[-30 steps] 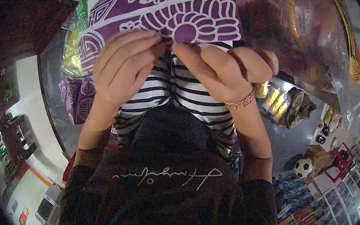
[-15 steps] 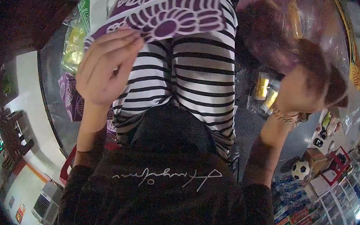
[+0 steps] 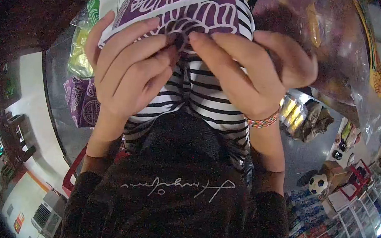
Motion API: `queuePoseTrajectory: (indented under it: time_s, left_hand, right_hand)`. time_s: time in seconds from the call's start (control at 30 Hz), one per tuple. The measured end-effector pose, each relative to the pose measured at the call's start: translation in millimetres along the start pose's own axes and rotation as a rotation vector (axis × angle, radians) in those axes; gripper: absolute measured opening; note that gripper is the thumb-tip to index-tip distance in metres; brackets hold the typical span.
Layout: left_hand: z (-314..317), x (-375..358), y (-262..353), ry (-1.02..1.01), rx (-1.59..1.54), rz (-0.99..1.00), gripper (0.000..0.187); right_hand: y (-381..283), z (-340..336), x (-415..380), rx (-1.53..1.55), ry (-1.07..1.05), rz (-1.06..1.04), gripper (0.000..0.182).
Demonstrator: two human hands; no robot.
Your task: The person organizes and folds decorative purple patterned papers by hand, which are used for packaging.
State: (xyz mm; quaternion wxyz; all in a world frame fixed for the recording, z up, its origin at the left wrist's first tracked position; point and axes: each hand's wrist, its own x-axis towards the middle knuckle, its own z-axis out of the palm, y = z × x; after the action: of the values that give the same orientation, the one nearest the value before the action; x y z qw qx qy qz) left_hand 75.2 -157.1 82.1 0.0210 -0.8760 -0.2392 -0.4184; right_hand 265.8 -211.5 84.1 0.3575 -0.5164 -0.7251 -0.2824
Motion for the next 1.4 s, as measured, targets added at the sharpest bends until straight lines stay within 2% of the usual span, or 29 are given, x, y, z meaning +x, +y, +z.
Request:
queuePoseTrajectory:
  time_s: [0.1, 0.13, 0.27, 0.33, 0.37, 0.43, 0.47, 0.5, 0.57, 0.63, 0.73, 0.83, 0.93, 1.07, 1.13, 1.17, 1.23, 1.27, 1.4]
  left_hand:
    - [-2.3, 0.8, -4.9, -0.018, 0.028, 0.025, 0.019]
    - [-3.1, 0.3, -8.6, -0.036, 0.05, 0.045, 0.021]
    - [-12.6, -13.8, -25.6, -0.152, 0.115, -0.009, 0.019]
    - [-22.2, -27.3, -51.3, -0.206, 0.201, -0.061, 0.016]
    - [-26.1, -33.5, -61.7, -0.26, 0.292, -0.116, 0.013]
    - [-33.4, -41.5, -68.4, -0.199, 0.287, -0.155, 0.012]
    - [-35.6, -42.3, -68.1, -0.142, 0.279, -0.193, 0.012]
    - [-35.9, -41.8, -62.2, -0.142, 0.271, -0.19, 0.012]
    - [-27.9, -27.9, -37.0, -0.183, 0.197, -0.173, 0.014]
    - [-2.9, -21.3, -19.4, -0.119, 0.023, -0.119, 0.033]
    - [20.5, -4.5, -11.4, -0.088, 0.091, -0.047, 0.037]
    - [30.7, 0.1, -29.9, -0.056, 0.228, 0.049, 0.032]
    - [32.6, -6.4, -46.2, -0.104, 0.227, 0.06, 0.032]
    - [28.0, -17.2, -72.8, -0.159, 0.274, 0.139, 0.032]
    - [25.3, -16.7, -79.3, -0.171, 0.29, 0.194, 0.034]
    - [22.4, -17.9, -87.3, -0.173, 0.288, 0.192, 0.034]
    - [13.7, -17.5, -103.8, -0.343, 0.422, 0.126, 0.034]
    - [5.1, -7.7, -101.8, -0.541, 0.7, 0.063, 0.038]
    - [-21.7, -46.3, -170.4, -0.403, 0.687, -0.044, 0.038]
  right_hand:
    - [9.8, 4.9, -5.1, 0.169, 0.029, 0.089, 0.027]
    - [10.3, 3.0, -4.5, 0.03, 0.039, 0.038, 0.029]
    - [43.5, -5.5, -13.4, -0.131, 0.006, -0.111, 0.023]
    - [69.7, -3.7, -34.5, -0.249, 0.274, 0.208, 0.018]
    - [78.0, -11.0, -35.8, -0.251, 0.273, 0.206, 0.018]
    - [83.7, -27.1, -28.5, -0.163, 0.084, 0.073, 0.016]
    - [73.1, -25.4, -24.5, -0.26, 0.015, -0.072, 0.018]
    - [63.1, -22.6, -25.1, -0.267, 0.011, -0.069, 0.018]
    - [48.1, -14.6, -30.9, -0.028, -0.021, 0.062, 0.023]
    - [34.3, -9.9, -28.9, -0.037, -0.026, 0.055, 0.025]
    - [25.6, -12.3, -24.5, -0.054, -0.034, 0.028, 0.027]
    - [21.6, -16.7, -26.1, -0.095, -0.022, 0.001, 0.027]
    - [21.1, -17.9, -34.4, -0.087, -0.12, 0.082, 0.027]
    - [24.0, -13.7, -43.9, -0.119, -0.077, 0.078, 0.024]
    - [19.1, -19.2, -42.6, -0.083, -0.171, 0.043, 0.025]
    - [19.9, -20.1, -41.9, -0.082, -0.175, 0.045, 0.025]
    - [23.6, -20.9, -40.9, -0.15, -0.147, 0.052, 0.026]
    - [28.0, -19.3, -41.1, -0.162, -0.088, 0.081, 0.025]
    - [46.0, -26.0, -54.5, -0.219, -0.072, 0.11, 0.017]
